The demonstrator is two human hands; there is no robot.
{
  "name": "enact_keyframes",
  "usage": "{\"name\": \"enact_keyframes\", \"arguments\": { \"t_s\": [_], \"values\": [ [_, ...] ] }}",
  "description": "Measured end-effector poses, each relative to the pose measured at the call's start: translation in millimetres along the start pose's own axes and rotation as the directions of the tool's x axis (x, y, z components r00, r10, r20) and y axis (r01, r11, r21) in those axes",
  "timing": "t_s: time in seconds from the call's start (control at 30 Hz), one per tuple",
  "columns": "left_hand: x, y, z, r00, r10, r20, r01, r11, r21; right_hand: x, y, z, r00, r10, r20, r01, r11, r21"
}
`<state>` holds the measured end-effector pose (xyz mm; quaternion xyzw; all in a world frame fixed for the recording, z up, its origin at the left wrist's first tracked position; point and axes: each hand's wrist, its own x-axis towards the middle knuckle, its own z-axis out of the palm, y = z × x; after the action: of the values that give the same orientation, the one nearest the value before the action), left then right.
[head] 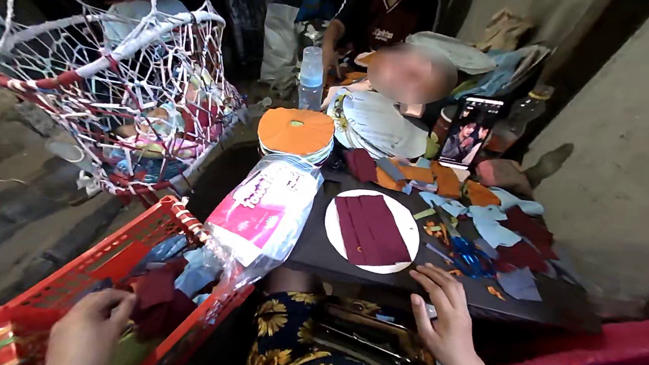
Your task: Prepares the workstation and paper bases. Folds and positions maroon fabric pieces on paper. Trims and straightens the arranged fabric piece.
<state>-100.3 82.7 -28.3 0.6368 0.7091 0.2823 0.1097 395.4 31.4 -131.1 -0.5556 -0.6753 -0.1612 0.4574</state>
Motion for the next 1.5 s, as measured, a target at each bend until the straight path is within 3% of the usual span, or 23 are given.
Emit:
{"name": "enact_keyframes", "arguments": {
  "t_s": [0.07, 0.13, 0.2, 0.27, 0.33, 0.4, 0.47, 0.53, 0.6, 0.7, 0.8, 0.93, 1.1, 1.2, 1.3, 1.4, 1.5],
  "values": [
    [1.0, -0.7, 4.9, 0.996, -0.047, 0.080, 0.045, 0.999, 0.030, 0.3, -3.0, -1.5, 1.000, -0.007, -0.015, 0.007, 1.000, 0.008],
    [0.1, -6.6, 6.8, 0.997, -0.069, -0.030, 0.067, 0.995, -0.073, 3.5, -7.5, -3.3, 0.998, -0.038, -0.043, 0.039, 0.999, 0.008],
    [0.0, -9.8, 6.8, 0.969, -0.175, -0.175, 0.114, 0.943, -0.313, 10.2, -15.4, -4.1, 0.994, -0.081, -0.076, 0.082, 0.996, 0.017],
    [1.2, -7.5, 11.6, 0.919, -0.334, -0.208, 0.122, 0.746, -0.655, 21.1, -28.0, -4.1, 0.990, -0.114, -0.078, 0.120, 0.990, 0.072],
    [0.4, -1.8, 13.7, 0.907, -0.401, -0.132, 0.073, 0.457, -0.887, 34.7, -43.5, 1.1, 0.987, -0.152, -0.043, 0.157, 0.973, 0.171],
    [-2.5, 3.6, 17.0, 0.910, -0.409, -0.072, 0.039, 0.258, -0.965, 49.7, -62.5, 11.8, 0.982, -0.183, 0.051, 0.158, 0.936, 0.316],
    [-7.4, 16.2, 22.3, 0.903, -0.424, -0.066, 0.006, 0.167, -0.986, 64.9, -87.4, 24.5, 0.958, -0.223, 0.178, 0.117, 0.876, 0.467],
    [-16.0, 37.4, 28.5, 0.908, -0.411, -0.083, -0.014, 0.170, -0.985, 81.4, -117.2, 35.6, 0.904, -0.288, 0.316, 0.050, 0.805, 0.591],
    [-26.7, 56.9, 41.6, 0.925, -0.353, -0.140, -0.055, 0.238, -0.970, 97.3, -148.2, 46.8, 0.817, -0.332, 0.470, -0.113, 0.708, 0.697],
    [-44.6, 71.4, 71.0, 0.951, -0.120, -0.284, -0.213, 0.412, -0.886, 114.7, -182.3, 69.7, 0.640, -0.351, 0.684, -0.500, 0.486, 0.717],
    [-53.3, 71.5, 87.5, 0.918, 0.127, -0.376, -0.379, 0.561, -0.736, 126.7, -203.5, 83.5, 0.528, -0.365, 0.767, -0.709, 0.308, 0.634],
    [-57.9, 65.1, 91.8, 0.914, 0.221, -0.341, -0.405, 0.561, -0.722, 129.6, -213.9, 90.0, 0.556, -0.381, 0.739, -0.701, 0.263, 0.663],
    [-56.3, 61.9, 94.4, 0.938, 0.249, -0.241, -0.312, 0.310, -0.898, 122.6, -208.8, 90.9, 0.616, -0.347, 0.707, -0.691, 0.192, 0.697],
    [-57.2, 66.7, 88.5, 0.964, 0.265, 0.028, -0.009, 0.139, -0.990, 122.6, -197.2, 81.8, 0.637, -0.370, 0.677, -0.684, 0.135, 0.717],
    [-54.6, 73.3, 86.3, 0.897, 0.331, 0.294, 0.322, -0.031, -0.946, 120.1, -178.6, 69.9, 0.652, -0.398, 0.645, -0.664, 0.110, 0.739],
    [-51.6, 85.1, 88.6, 0.856, 0.345, 0.385, 0.419, -0.028, -0.908, 116.8, -162.6, 54.9, 0.646, -0.325, 0.691, -0.710, 0.078, 0.700],
    [-44.7, 108.9, 88.5, 0.893, 0.270, 0.361, 0.350, 0.088, -0.933, 111.6, -149.9, 45.0, 0.640, -0.189, 0.744, -0.762, -0.031, 0.647]
  ]
}}
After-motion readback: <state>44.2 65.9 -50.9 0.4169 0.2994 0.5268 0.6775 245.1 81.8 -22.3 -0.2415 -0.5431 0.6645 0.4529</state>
